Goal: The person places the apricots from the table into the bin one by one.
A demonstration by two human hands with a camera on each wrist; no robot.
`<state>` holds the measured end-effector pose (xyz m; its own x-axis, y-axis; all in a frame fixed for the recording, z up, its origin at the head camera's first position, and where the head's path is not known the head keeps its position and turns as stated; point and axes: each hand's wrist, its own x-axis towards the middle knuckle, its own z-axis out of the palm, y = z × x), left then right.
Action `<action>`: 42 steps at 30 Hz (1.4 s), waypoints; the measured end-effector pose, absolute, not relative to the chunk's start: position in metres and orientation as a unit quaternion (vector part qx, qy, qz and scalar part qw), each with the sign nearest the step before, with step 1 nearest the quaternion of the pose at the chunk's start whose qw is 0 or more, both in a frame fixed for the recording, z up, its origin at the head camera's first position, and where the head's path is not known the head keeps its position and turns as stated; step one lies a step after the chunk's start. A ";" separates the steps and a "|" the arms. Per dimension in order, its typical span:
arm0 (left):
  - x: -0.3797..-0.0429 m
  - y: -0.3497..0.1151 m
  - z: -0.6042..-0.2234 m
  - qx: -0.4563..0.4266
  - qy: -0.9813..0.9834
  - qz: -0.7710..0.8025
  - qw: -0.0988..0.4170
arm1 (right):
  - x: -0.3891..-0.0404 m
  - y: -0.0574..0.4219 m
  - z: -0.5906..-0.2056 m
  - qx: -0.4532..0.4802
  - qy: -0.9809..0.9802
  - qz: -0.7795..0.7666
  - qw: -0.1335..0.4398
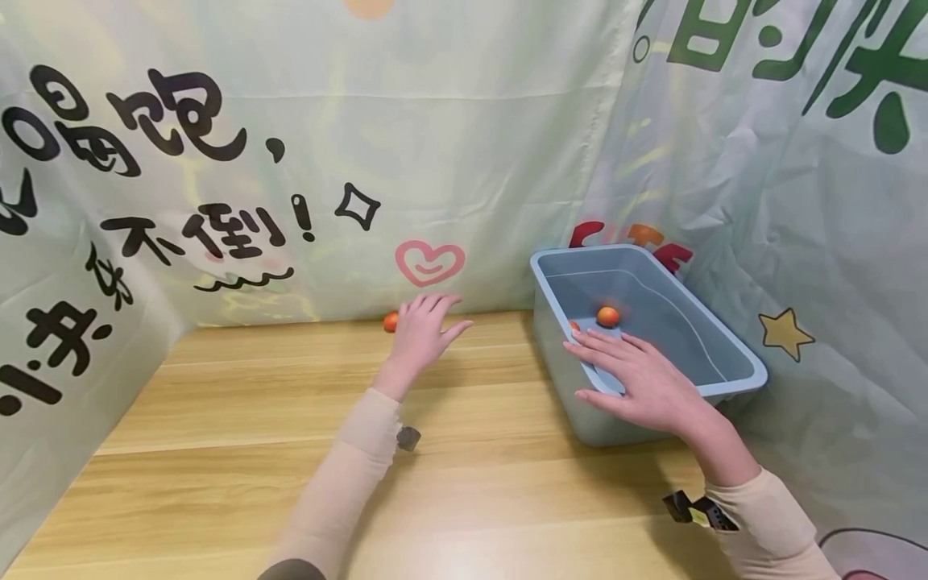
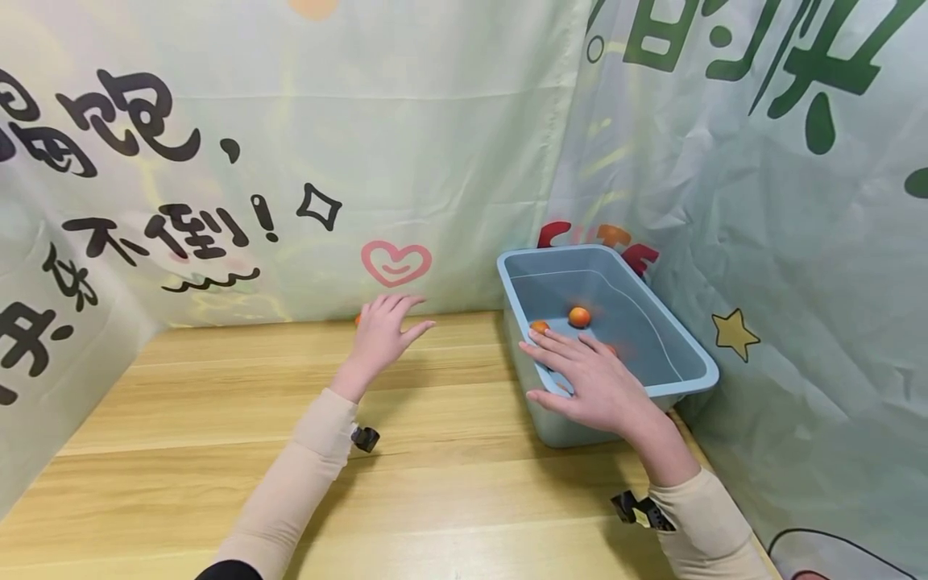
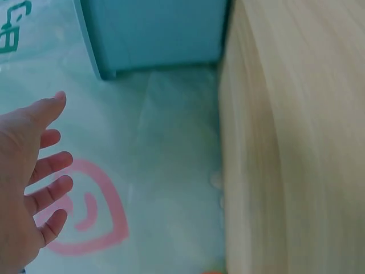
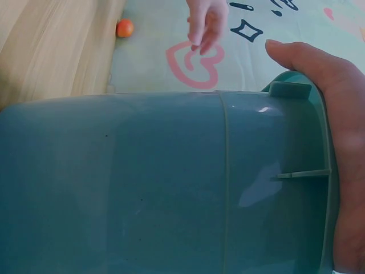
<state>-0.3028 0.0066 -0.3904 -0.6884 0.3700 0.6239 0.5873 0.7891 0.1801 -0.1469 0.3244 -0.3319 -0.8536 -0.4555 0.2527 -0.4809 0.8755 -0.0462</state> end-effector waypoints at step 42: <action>-0.365 -0.087 -0.435 -0.200 -0.977 -0.028 0.067 | -0.146 0.323 -0.332 0.246 -0.960 0.050 0.125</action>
